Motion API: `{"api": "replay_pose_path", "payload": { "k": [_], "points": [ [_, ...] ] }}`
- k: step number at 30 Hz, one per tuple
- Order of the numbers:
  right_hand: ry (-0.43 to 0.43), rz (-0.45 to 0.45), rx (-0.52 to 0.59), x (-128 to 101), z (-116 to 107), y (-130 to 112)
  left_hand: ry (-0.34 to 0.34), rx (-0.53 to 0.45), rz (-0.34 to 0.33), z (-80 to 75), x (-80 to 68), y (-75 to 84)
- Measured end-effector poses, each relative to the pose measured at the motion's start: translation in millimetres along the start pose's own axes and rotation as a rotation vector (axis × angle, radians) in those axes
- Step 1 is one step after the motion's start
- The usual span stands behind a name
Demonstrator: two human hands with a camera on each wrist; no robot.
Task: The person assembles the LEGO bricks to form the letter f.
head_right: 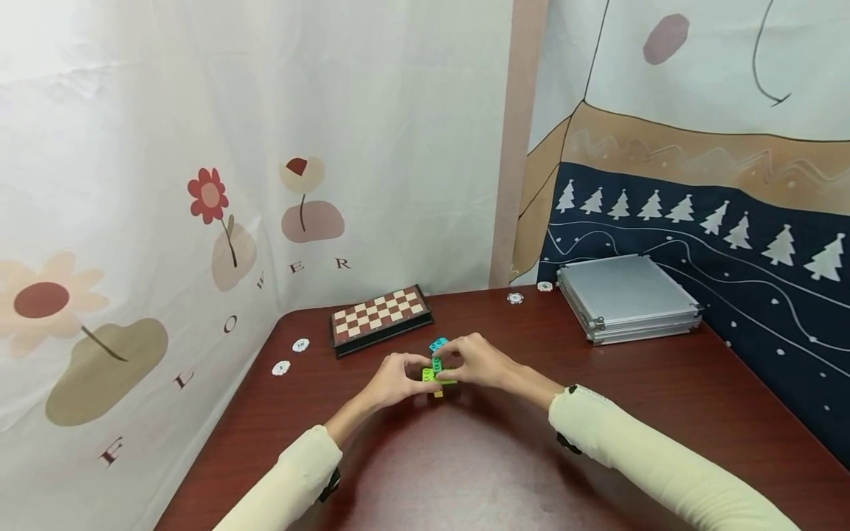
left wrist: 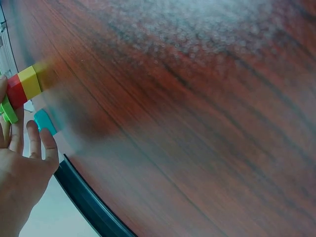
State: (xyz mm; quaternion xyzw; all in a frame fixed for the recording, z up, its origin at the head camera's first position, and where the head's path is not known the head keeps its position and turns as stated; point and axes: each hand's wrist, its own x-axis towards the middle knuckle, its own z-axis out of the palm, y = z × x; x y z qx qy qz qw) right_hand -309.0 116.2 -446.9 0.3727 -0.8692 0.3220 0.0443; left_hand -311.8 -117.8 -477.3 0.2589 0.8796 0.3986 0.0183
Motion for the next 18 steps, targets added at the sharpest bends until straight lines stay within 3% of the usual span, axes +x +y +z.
{"api": "replay_pose_path", "payload": {
  "k": [18],
  "points": [
    [0.025,-0.005,0.01,3.4,10.1,-0.5,0.007,0.029,-0.01,-0.1,1.4,-0.9]
  ]
}}
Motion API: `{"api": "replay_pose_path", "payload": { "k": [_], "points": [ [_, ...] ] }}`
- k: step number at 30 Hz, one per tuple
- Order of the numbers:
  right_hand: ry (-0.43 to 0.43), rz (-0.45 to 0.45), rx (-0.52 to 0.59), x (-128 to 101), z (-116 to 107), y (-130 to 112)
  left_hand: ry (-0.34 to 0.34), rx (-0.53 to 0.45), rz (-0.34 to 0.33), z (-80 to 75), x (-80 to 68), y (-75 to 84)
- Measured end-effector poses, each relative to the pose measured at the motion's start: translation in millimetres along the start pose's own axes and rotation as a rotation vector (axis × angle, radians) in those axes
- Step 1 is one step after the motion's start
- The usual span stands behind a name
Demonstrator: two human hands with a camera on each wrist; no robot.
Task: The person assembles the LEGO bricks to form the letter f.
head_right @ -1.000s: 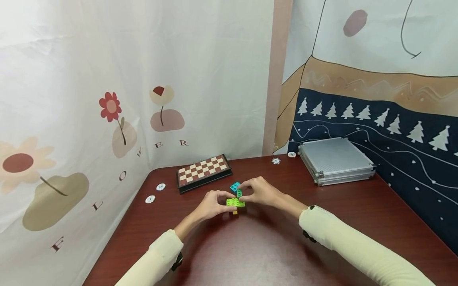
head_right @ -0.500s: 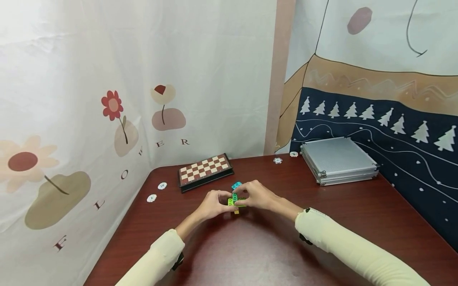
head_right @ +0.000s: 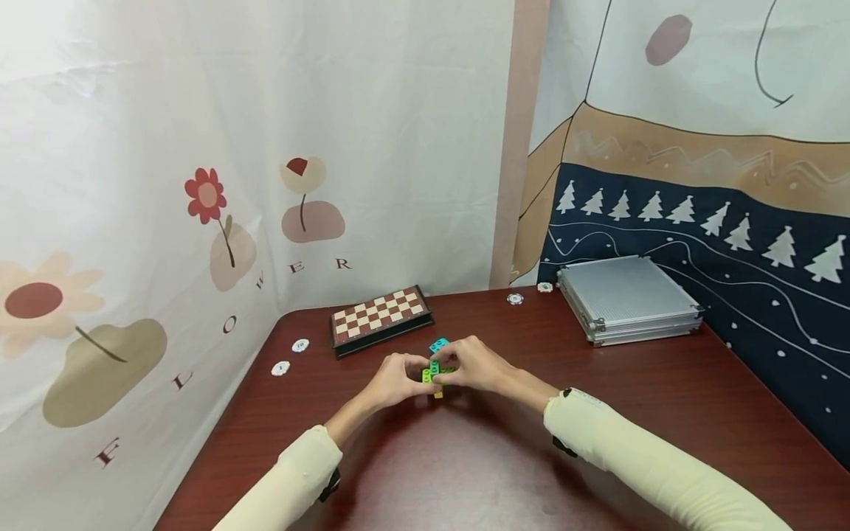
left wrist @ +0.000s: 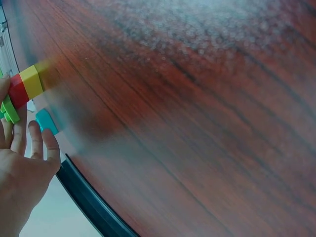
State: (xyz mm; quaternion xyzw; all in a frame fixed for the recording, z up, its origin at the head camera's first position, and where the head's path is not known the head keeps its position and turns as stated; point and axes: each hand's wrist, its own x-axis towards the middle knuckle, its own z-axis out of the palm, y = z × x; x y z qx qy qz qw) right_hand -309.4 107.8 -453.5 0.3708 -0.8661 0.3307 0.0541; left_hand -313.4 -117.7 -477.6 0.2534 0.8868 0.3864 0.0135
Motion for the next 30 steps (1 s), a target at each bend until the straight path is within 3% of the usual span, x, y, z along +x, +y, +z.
{"api": "replay_pose_path", "payload": {
  "k": [30],
  "points": [
    [-0.029,0.038,0.064,4.0,-1.9,0.6,-0.022,-0.008,-0.003,-0.5,0.5,0.4]
  ]
}}
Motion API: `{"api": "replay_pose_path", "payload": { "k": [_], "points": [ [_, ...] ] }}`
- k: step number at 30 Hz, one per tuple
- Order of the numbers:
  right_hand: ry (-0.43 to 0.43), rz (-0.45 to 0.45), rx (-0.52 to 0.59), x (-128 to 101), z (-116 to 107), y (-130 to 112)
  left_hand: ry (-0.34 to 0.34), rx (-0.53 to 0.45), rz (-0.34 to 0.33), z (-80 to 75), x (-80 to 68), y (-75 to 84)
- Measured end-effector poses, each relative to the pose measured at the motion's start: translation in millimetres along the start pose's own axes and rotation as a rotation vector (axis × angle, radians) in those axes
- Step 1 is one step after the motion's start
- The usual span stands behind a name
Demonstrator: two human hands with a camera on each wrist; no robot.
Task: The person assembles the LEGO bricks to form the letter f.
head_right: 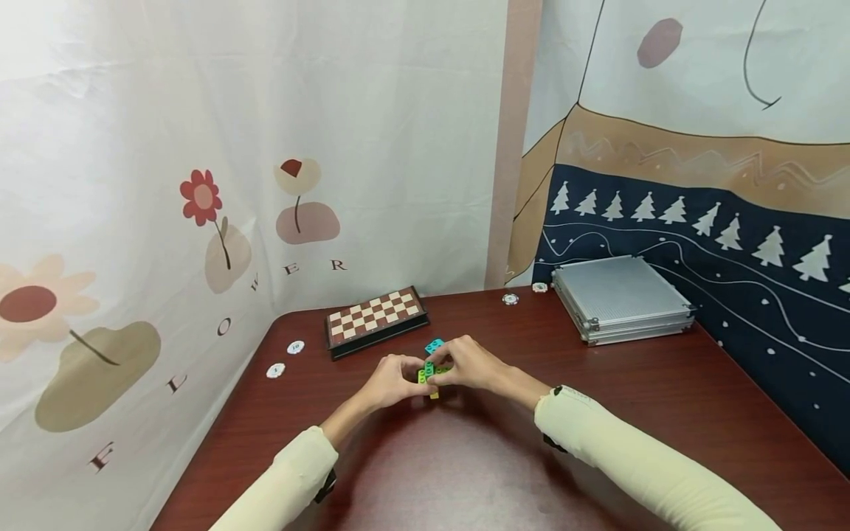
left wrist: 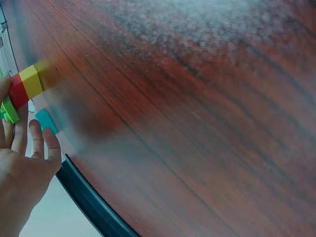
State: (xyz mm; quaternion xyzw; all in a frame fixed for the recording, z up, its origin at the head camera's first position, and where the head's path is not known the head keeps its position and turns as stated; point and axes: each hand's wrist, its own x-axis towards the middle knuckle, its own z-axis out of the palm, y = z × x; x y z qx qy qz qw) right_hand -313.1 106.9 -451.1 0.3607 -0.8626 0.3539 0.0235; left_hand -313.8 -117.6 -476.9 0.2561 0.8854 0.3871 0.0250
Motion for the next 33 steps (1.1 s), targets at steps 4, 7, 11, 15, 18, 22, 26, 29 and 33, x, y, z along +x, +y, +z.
{"api": "replay_pose_path", "payload": {
  "k": [4,7,11,15,18,22,26,29,33],
  "points": [
    [-0.001,-0.014,0.0,-0.1,0.8,-0.6,0.002,-0.002,-0.003,0.2,-0.6,-0.1],
    [0.007,-0.018,-0.009,-1.0,2.5,-0.4,0.004,0.001,-0.001,0.7,-0.7,-1.0],
    [0.016,-0.014,0.002,-2.6,5.3,0.9,0.011,0.013,0.0,1.0,-1.7,-1.9],
    [0.007,-0.012,0.014,-3.2,7.6,2.3,0.007,0.025,0.0,1.1,-2.6,-3.3],
    [-0.003,-0.02,0.014,-1.5,7.2,2.5,0.004,0.031,0.012,0.4,-2.4,-4.6],
    [-0.02,-0.045,-0.009,3.1,3.5,1.2,0.009,0.016,0.024,-1.1,-1.4,-6.0],
    [-0.052,-0.07,-0.039,4.7,-2.4,0.3,0.009,-0.001,0.02,-0.7,-0.4,-6.5],
    [-0.067,-0.088,-0.052,2.9,-8.1,1.8,0.003,-0.015,0.018,0.9,-0.1,-5.4],
    [-0.069,-0.088,-0.051,1.1,-18.3,6.2,-0.005,-0.036,0.013,3.0,-0.2,-2.4]
  ]
}}
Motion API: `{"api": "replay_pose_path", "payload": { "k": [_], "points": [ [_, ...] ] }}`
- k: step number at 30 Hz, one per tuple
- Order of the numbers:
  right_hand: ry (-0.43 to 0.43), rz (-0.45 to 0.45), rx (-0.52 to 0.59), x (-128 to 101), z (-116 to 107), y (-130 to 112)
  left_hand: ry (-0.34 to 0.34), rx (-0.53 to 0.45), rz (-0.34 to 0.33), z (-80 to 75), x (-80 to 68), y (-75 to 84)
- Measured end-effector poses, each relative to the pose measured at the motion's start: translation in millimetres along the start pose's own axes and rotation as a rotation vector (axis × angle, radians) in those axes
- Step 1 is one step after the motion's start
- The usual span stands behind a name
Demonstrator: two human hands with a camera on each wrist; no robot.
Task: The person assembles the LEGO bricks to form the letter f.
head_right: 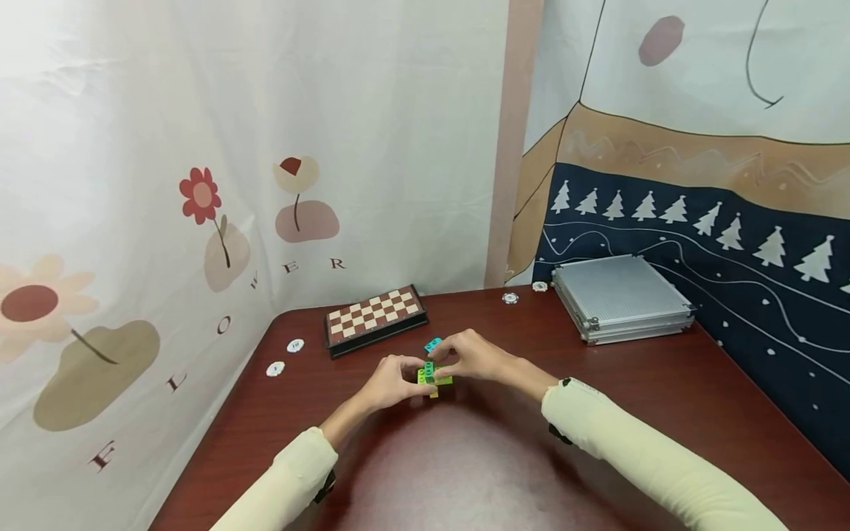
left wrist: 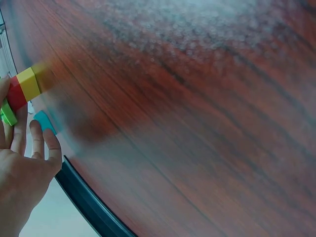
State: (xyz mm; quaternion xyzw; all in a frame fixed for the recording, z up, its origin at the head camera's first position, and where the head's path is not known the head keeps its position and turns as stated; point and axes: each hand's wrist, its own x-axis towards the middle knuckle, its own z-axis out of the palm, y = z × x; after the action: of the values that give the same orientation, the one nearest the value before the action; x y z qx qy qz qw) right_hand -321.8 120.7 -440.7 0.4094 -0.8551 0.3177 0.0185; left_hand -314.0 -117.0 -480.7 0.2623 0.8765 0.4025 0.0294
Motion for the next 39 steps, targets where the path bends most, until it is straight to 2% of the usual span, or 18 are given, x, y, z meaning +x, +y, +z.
{"api": "replay_pose_path", "payload": {
  "k": [7,12,19,25,33,39],
  "points": [
    [0.051,0.017,0.073,4.5,-14.1,16.1,0.006,0.038,-0.012,-1.2,-0.3,-1.5],
    [0.073,0.049,0.038,9.7,-13.8,32.1,0.005,0.048,-0.026,-1.5,-0.4,-1.6],
    [0.108,0.038,0.011,15.6,-3.9,55.7,0.005,0.042,-0.026,0.6,-0.7,2.4],
    [0.08,0.065,0.005,22.8,5.5,68.3,0.0,0.044,-0.02,2.0,0.5,4.2],
    [0.014,0.079,-0.049,28.9,12.6,73.0,-0.016,0.035,-0.02,2.2,0.7,5.7],
    [0.013,0.078,-0.07,29.6,16.2,74.0,-0.027,0.032,-0.03,0.3,-3.2,3.9]
  ]
}}
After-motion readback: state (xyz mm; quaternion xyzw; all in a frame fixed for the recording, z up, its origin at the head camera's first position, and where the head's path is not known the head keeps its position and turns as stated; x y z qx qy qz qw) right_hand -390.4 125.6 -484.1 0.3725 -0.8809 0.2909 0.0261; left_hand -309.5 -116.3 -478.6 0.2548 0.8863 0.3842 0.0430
